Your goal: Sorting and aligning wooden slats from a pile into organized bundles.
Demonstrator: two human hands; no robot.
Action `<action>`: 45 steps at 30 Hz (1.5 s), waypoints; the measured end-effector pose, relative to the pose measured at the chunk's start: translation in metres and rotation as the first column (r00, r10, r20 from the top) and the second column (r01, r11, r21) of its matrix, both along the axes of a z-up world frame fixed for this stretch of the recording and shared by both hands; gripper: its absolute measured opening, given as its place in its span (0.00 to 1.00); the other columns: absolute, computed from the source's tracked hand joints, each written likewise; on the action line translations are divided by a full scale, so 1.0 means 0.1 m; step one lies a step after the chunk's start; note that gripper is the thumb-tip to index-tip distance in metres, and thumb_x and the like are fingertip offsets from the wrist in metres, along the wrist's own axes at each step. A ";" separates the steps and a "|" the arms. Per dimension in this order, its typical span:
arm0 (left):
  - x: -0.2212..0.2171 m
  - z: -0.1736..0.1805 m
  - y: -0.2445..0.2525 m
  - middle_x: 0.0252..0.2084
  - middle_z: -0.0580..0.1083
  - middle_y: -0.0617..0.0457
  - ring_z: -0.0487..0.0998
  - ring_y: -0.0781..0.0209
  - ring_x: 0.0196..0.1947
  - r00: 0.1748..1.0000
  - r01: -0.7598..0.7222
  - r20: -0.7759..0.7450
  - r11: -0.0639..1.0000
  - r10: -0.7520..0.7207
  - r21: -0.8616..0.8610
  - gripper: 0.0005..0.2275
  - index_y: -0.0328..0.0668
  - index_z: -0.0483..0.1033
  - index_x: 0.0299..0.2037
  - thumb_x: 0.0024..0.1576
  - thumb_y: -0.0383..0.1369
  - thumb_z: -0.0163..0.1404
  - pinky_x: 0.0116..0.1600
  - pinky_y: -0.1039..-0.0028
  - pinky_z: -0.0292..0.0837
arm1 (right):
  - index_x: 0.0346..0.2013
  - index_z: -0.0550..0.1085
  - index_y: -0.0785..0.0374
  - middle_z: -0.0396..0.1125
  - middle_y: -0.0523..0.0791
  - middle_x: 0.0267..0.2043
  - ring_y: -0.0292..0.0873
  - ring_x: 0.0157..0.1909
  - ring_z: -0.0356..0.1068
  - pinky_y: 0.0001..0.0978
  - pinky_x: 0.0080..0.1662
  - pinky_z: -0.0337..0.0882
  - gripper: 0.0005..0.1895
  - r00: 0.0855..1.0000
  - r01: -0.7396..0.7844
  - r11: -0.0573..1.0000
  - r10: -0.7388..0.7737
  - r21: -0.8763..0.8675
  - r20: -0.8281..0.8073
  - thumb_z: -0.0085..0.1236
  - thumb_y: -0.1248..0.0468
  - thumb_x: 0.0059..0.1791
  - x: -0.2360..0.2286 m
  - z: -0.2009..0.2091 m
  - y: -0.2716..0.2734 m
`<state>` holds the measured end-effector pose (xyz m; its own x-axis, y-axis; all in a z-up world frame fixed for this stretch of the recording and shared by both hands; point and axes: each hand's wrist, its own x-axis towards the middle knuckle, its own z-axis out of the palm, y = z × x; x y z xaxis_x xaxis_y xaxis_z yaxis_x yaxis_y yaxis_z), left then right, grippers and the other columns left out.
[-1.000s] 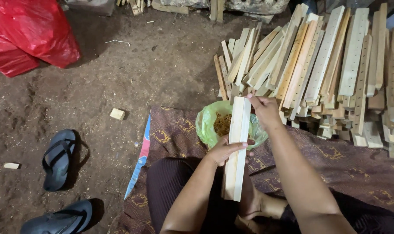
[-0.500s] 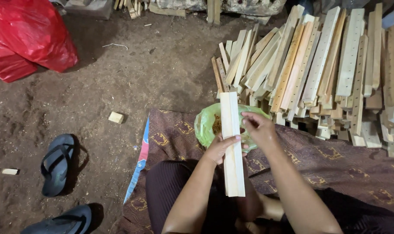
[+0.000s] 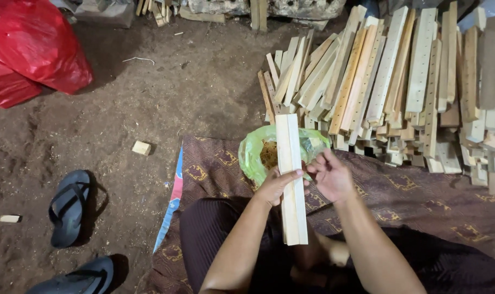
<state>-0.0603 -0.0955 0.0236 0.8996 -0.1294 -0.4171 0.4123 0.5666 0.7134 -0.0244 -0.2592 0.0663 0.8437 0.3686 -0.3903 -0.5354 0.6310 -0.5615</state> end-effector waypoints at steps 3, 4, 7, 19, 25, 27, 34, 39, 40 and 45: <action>-0.06 0.13 -0.02 0.39 0.80 0.42 0.84 0.46 0.34 1.000 0.007 0.015 1.000 -0.007 -0.030 0.19 0.34 0.79 0.48 0.48 0.30 0.68 0.38 0.54 0.84 | 0.47 0.78 0.63 0.65 0.40 0.27 0.29 0.24 0.64 0.24 0.36 0.73 0.15 0.996 0.083 0.997 -0.083 0.004 0.042 0.48 0.59 0.52 0.11 -0.12 -0.07; -0.07 0.16 0.01 0.39 0.80 0.42 0.84 0.46 0.34 1.000 0.008 0.015 1.000 -0.008 -0.028 0.19 0.34 0.79 0.48 0.48 0.30 0.68 0.38 0.54 0.84 | 0.47 0.78 0.63 0.65 0.40 0.27 0.29 0.24 0.64 0.24 0.36 0.73 0.15 0.996 0.084 0.996 -0.084 0.005 0.042 0.48 0.59 0.52 0.12 -0.10 -0.08; -0.12 0.24 0.06 0.41 0.79 0.38 0.84 0.45 0.35 0.997 0.070 0.028 0.997 -0.069 -0.044 0.20 0.33 0.79 0.50 0.48 0.30 0.69 0.38 0.51 0.83 | 0.56 0.74 0.58 0.71 0.54 0.58 0.28 0.20 0.60 0.29 0.39 0.77 0.22 0.969 0.162 0.981 -0.138 -0.106 0.204 0.45 0.74 0.50 0.22 0.00 -0.13; -0.42 0.56 0.08 0.44 0.78 0.32 0.82 0.42 0.38 0.919 0.344 0.171 0.935 -0.355 0.091 0.13 0.24 0.75 0.49 0.57 0.25 0.59 0.39 0.55 0.83 | 0.41 0.83 0.64 0.75 0.47 0.40 0.39 0.44 0.70 0.38 0.52 0.72 0.19 0.715 -0.058 0.691 0.533 -0.720 0.454 0.75 0.64 0.37 0.72 0.59 -0.06; -0.44 0.33 0.13 0.42 0.77 0.28 0.82 0.36 0.35 0.896 0.380 0.226 0.923 -0.383 0.059 0.11 0.21 0.74 0.46 0.58 0.23 0.58 0.35 0.51 0.82 | 0.42 0.82 0.64 0.70 0.51 0.44 0.49 0.50 0.65 0.44 0.53 0.68 0.18 0.686 -0.161 0.715 0.577 -0.681 0.443 0.69 0.64 0.37 0.67 0.63 -0.04; -0.45 0.28 0.13 0.41 0.77 0.27 0.81 0.36 0.35 0.896 0.388 0.210 0.920 -0.392 0.059 0.11 0.20 0.74 0.45 0.57 0.23 0.59 0.35 0.51 0.82 | 0.49 0.79 0.67 0.71 0.61 0.48 0.33 0.24 0.62 0.27 0.29 0.70 0.25 0.651 -0.254 0.692 0.639 -0.676 0.410 0.67 0.64 0.38 0.66 0.64 -0.08; -0.31 0.46 0.20 0.38 0.77 0.31 0.82 0.39 0.36 0.932 0.335 0.147 0.942 -0.333 0.009 0.12 0.22 0.75 0.44 0.55 0.23 0.61 0.37 0.52 0.84 | 0.58 0.69 0.61 0.68 0.58 0.40 0.51 0.38 0.72 0.41 0.38 0.72 0.37 0.620 -0.096 0.687 0.607 -0.720 0.497 0.31 0.35 0.53 0.80 -0.01 -0.18; -0.21 0.24 0.25 0.34 0.78 0.37 0.84 0.46 0.31 0.999 -0.035 -0.014 0.997 0.036 0.068 0.15 0.24 0.78 0.43 0.50 0.25 0.65 0.35 0.54 0.85 | 0.23 0.77 0.47 0.68 0.44 0.15 0.51 0.24 0.71 0.36 0.34 0.69 0.06 0.374 0.329 0.328 0.816 -0.885 0.442 0.62 0.53 0.44 0.21 0.07 -0.11; -0.14 0.21 0.32 0.34 0.78 0.37 0.84 0.46 0.31 0.999 -0.034 -0.016 0.997 0.035 0.069 0.15 0.24 0.78 0.43 0.50 0.25 0.65 0.35 0.54 0.85 | 0.23 0.77 0.47 0.68 0.44 0.15 0.51 0.24 0.71 0.36 0.34 0.69 0.06 0.376 0.328 0.329 0.814 -0.886 0.442 0.62 0.53 0.44 0.01 0.12 -0.01; -0.06 0.29 0.35 0.31 0.78 0.41 0.83 0.52 0.29 0.958 -0.276 -0.063 0.958 0.281 0.075 0.19 0.29 0.76 0.43 0.47 0.32 0.69 0.36 0.61 0.84 | 0.38 0.77 0.56 0.76 0.43 0.40 0.38 0.40 0.74 0.33 0.46 0.71 0.08 0.975 0.173 0.954 -0.200 0.246 0.092 0.49 0.62 0.52 -0.26 0.60 0.34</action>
<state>-0.0666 -0.0604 0.0526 0.8634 0.1513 -0.4813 0.2963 0.6201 0.7264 -0.0505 -0.2255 0.1261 0.9400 0.2699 -0.2088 -0.3365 0.8347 -0.4359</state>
